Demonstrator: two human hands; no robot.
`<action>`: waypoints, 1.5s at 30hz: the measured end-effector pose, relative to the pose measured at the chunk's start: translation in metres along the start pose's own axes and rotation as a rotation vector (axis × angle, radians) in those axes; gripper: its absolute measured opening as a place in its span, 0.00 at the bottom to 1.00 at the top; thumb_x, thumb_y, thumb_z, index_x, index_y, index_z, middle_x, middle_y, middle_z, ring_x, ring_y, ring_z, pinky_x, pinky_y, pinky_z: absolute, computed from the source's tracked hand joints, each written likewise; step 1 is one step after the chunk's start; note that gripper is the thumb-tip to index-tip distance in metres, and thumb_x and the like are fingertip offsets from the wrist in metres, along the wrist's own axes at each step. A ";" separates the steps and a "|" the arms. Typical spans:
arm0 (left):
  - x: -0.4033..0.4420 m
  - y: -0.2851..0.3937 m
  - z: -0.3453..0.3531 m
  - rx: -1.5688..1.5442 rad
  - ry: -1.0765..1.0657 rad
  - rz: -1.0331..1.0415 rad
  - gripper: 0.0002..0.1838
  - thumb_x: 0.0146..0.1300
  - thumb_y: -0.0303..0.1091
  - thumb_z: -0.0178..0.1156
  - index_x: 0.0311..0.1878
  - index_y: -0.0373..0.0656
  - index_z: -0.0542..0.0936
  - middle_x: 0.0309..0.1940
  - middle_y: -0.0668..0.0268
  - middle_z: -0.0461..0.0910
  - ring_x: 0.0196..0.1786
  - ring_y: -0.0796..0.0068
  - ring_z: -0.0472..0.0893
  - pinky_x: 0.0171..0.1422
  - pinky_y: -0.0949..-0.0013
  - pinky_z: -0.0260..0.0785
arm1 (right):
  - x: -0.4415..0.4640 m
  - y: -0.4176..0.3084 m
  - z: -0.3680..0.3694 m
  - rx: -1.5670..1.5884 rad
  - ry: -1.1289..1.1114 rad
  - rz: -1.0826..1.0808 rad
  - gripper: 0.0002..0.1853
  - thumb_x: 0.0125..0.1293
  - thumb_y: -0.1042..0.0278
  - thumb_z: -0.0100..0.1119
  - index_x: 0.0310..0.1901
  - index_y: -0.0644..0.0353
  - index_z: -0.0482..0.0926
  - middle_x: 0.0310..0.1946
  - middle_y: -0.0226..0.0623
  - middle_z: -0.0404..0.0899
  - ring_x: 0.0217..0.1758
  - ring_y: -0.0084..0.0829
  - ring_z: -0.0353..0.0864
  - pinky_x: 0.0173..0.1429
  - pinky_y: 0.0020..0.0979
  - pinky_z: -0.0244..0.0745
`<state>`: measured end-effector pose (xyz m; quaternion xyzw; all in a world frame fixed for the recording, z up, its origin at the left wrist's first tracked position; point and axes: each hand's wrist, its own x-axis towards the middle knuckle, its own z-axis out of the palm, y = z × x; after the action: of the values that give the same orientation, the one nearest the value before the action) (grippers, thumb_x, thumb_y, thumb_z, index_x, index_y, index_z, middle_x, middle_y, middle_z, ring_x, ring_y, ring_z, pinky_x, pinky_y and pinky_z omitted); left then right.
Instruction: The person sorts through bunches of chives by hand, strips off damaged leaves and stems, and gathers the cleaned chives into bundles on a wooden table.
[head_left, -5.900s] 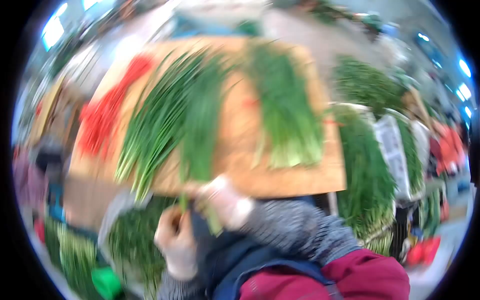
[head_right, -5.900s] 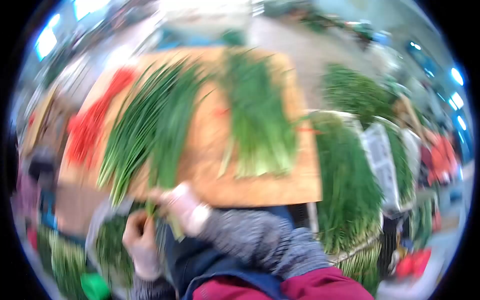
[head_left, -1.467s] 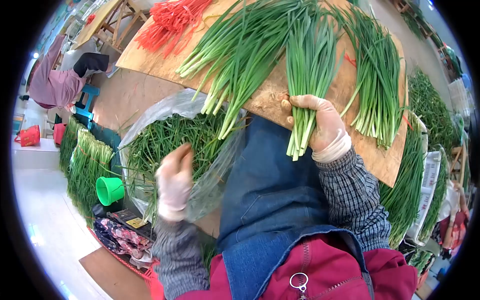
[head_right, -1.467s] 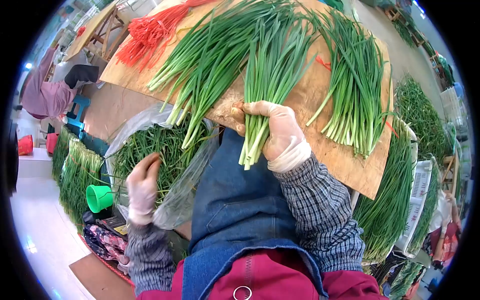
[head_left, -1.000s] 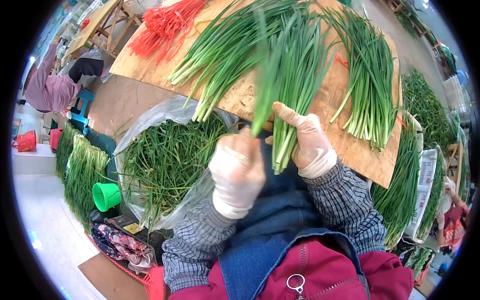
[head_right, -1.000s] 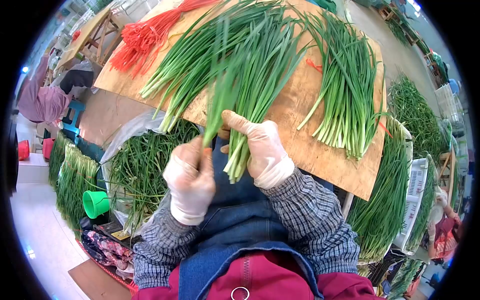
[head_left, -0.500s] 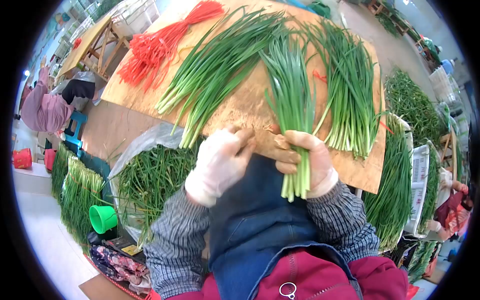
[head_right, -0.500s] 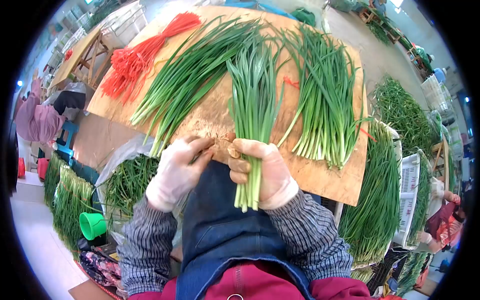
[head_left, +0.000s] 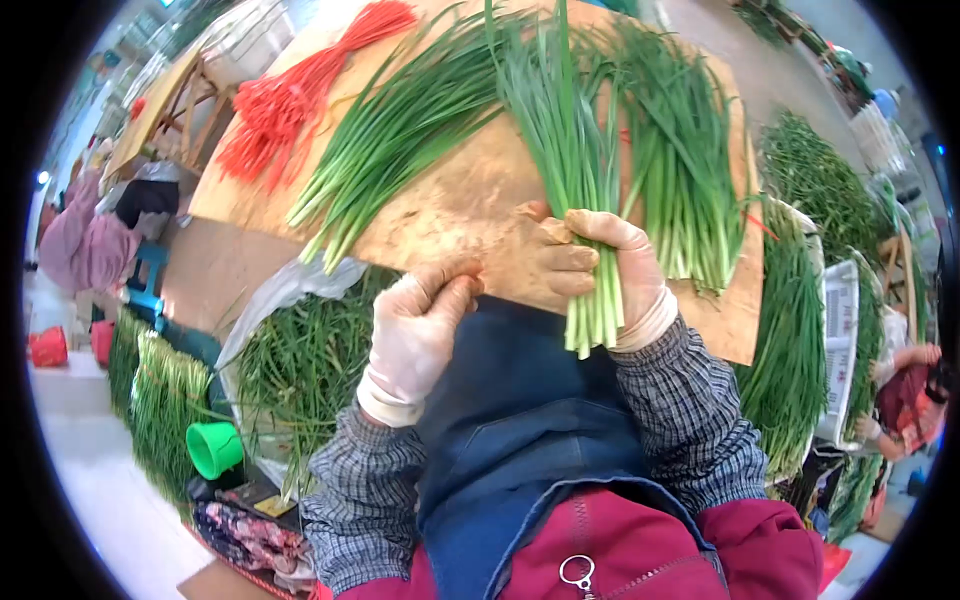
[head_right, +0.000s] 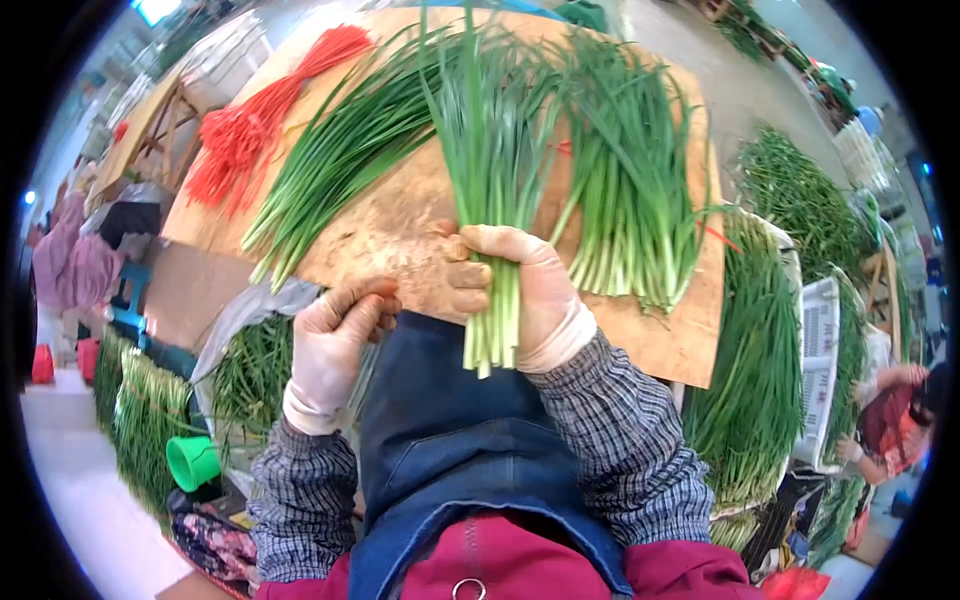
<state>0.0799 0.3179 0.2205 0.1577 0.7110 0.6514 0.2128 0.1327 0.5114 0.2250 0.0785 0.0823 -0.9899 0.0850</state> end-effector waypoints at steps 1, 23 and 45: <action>-0.007 -0.001 -0.007 0.156 0.087 0.089 0.09 0.59 0.25 0.56 0.42 0.35 0.78 0.32 0.65 0.80 0.30 0.81 0.76 0.35 0.79 0.67 | 0.002 0.002 -0.006 0.016 0.006 0.006 0.16 0.61 0.72 0.48 0.48 0.74 0.66 0.27 0.35 0.70 0.22 0.20 0.64 0.22 0.22 0.63; -0.008 0.018 -0.033 0.153 0.203 -0.031 0.08 0.60 0.32 0.55 0.38 0.38 0.76 0.22 0.68 0.75 0.22 0.79 0.71 0.26 0.76 0.62 | 0.007 0.053 0.002 -0.321 0.307 -0.182 0.03 0.54 0.75 0.58 0.29 0.63 0.74 0.19 0.31 0.71 0.17 0.21 0.68 0.18 0.23 0.63; -0.037 -0.008 -0.002 -0.378 -0.095 -0.408 0.16 0.57 0.41 0.57 0.47 0.48 0.75 0.35 0.74 0.76 0.37 0.81 0.73 0.39 0.74 0.66 | 0.011 0.079 -0.009 -0.372 0.455 -0.215 0.07 0.50 0.75 0.58 0.20 0.67 0.72 0.12 0.35 0.70 0.11 0.27 0.66 0.16 0.31 0.63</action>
<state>0.1107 0.2969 0.2164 -0.0005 0.5831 0.7081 0.3982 0.1376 0.4342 0.2020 0.2721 0.2869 -0.9181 -0.0277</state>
